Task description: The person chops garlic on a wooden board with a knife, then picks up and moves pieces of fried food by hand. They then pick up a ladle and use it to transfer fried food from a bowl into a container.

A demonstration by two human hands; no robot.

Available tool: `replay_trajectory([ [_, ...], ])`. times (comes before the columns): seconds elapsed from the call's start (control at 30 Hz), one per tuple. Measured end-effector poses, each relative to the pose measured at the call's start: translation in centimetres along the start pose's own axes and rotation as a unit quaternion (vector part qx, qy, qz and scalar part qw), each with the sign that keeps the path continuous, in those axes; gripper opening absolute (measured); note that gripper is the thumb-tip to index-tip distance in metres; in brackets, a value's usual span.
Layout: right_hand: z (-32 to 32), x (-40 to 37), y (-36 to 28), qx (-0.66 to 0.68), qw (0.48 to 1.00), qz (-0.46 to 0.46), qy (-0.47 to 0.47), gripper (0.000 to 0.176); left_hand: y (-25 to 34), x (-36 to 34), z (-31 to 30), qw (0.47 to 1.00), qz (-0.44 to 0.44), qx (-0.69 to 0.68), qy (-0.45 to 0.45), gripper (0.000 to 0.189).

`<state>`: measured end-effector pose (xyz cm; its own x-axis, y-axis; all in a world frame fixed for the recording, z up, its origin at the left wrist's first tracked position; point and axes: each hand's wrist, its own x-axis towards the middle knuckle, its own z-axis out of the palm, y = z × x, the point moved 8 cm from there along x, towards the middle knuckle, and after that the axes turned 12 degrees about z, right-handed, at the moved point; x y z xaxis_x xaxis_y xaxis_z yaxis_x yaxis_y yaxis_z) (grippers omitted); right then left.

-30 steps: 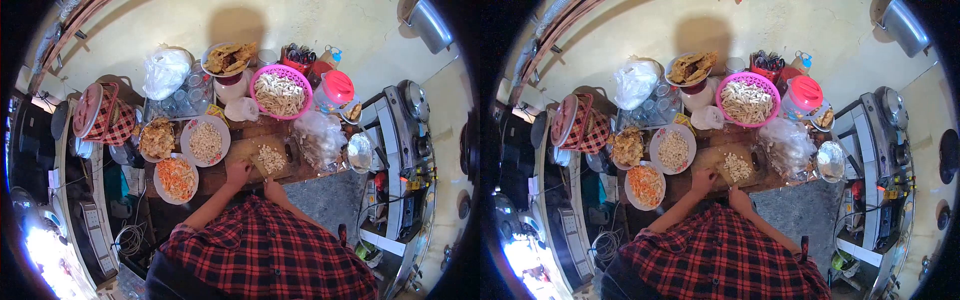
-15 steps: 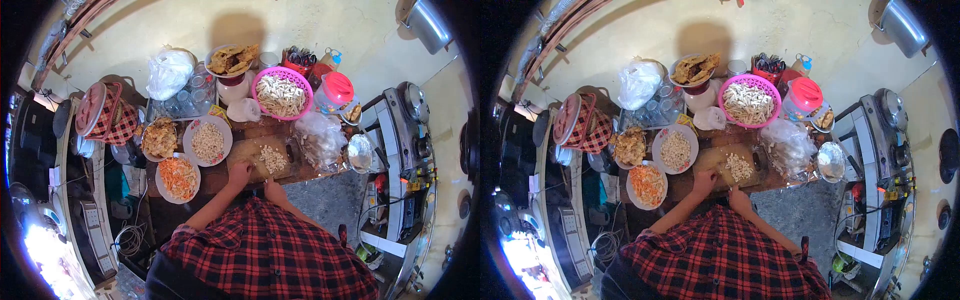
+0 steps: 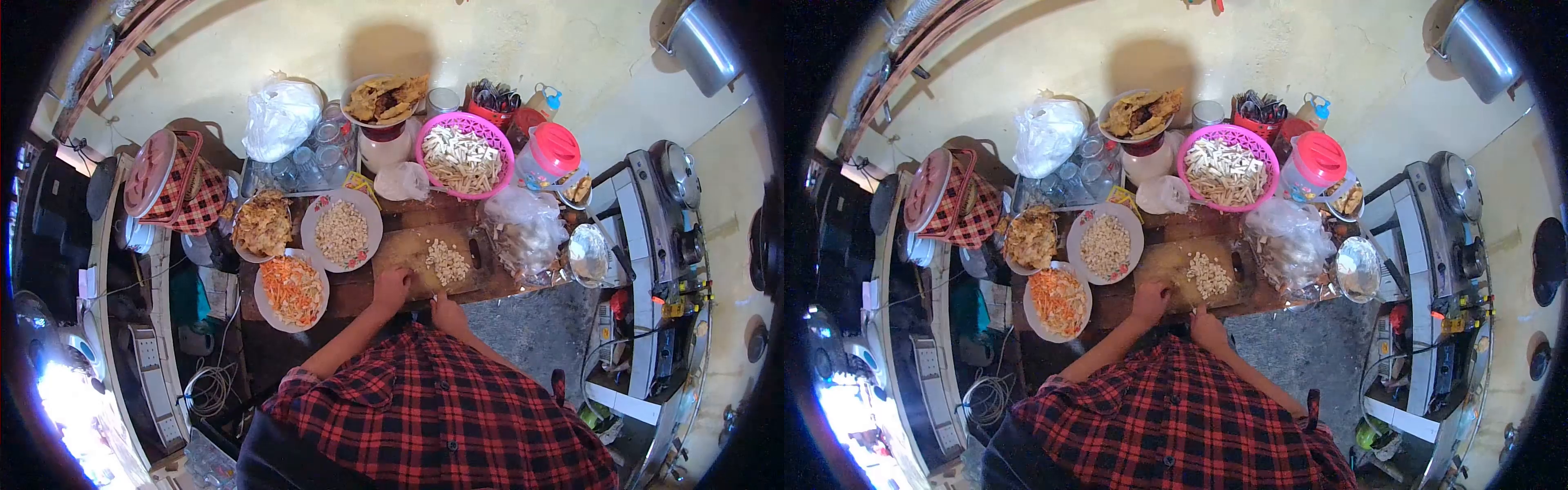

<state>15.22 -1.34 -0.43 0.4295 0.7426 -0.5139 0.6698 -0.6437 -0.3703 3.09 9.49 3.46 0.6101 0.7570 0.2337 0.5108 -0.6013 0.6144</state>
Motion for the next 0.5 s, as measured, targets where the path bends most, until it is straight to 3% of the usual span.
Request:
replay_trajectory([
  [0.5, 0.3, -0.1, -0.7, -0.021, 0.999, -0.047, 0.017, 0.033, 0.0, -0.1, 0.0, 1.0, -0.019, 0.003, -0.012, 0.014],
])
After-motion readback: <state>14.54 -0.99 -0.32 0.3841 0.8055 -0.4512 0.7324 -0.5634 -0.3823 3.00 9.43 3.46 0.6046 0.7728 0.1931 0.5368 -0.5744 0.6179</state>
